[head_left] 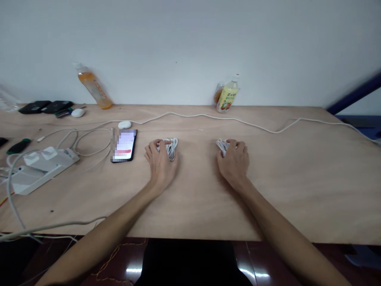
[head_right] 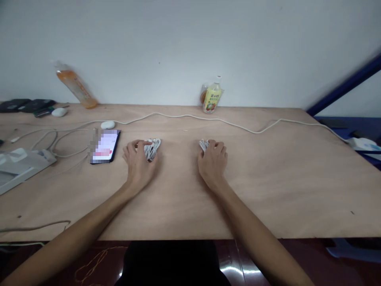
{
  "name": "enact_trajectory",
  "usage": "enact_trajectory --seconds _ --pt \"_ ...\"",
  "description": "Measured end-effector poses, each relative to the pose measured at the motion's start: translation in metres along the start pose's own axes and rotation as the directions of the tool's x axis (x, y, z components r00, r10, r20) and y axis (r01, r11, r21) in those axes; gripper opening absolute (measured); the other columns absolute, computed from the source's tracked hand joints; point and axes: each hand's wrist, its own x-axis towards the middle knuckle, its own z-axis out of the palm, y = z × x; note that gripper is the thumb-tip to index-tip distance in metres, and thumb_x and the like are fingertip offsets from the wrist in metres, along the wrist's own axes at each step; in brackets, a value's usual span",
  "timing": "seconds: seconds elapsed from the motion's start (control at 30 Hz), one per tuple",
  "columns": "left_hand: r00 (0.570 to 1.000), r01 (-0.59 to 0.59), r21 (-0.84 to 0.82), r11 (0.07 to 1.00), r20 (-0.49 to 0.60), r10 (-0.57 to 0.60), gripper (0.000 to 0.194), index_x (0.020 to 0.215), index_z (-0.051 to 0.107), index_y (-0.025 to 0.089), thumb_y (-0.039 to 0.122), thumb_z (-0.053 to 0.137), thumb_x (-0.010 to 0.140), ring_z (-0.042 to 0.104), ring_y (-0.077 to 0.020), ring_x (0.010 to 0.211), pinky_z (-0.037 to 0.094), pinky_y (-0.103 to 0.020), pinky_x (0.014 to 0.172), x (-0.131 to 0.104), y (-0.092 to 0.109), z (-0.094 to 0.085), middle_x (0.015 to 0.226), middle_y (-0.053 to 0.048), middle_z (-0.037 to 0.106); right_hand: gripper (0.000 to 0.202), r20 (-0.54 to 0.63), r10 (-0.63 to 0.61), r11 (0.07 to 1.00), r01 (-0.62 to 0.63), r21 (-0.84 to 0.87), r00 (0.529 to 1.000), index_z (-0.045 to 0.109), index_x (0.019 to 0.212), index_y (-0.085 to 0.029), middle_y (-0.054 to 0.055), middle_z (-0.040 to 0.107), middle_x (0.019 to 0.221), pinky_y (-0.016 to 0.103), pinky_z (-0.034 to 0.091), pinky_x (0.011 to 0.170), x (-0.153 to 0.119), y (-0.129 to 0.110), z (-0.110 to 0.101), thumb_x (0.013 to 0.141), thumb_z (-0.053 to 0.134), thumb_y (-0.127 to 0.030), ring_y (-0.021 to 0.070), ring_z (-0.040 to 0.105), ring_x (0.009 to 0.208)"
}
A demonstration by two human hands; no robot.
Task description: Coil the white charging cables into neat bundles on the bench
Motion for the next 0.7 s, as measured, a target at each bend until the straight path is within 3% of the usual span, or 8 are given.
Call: enact_trajectory --seconds 0.27,0.57,0.7 --pt "0.997 0.038 0.036 0.999 0.066 -0.04 0.024 0.115 0.068 0.022 0.03 0.073 0.092 0.054 -0.0392 0.128 0.045 -0.06 0.108 0.002 -0.004 0.002 0.134 -0.016 0.058 0.036 0.021 -0.035 0.991 0.032 0.131 0.999 0.059 0.125 -0.019 0.018 0.06 0.122 0.049 0.057 0.093 -0.004 0.003 0.007 0.089 0.062 -0.019 0.0358 0.062 0.113" --pt "0.992 -0.107 0.186 0.977 0.086 0.093 0.013 0.108 0.07 0.019 0.025 0.067 0.096 0.055 -0.0432 0.125 0.046 -0.061 0.104 0.003 -0.002 0.0 0.133 -0.023 0.063 0.035 0.053 0.012 0.991 -0.018 0.13 0.999 0.06 0.125 -0.019 0.017 0.058 0.123 0.046 0.058 0.084 -0.009 -0.004 0.0 0.09 0.061 -0.024 0.0339 0.064 0.108" --pt "0.983 -0.149 0.147 0.978 0.125 0.131 0.014 0.109 0.07 0.02 0.027 0.067 0.098 0.053 -0.0431 0.128 0.046 -0.062 0.105 0.002 0.0 0.0 0.139 -0.023 0.062 0.036 0.006 -0.037 0.992 0.036 0.122 0.999 0.062 0.125 -0.018 0.019 0.057 0.123 0.052 0.055 0.092 -0.009 -0.005 -0.004 0.09 0.063 -0.026 0.0371 0.059 0.112"
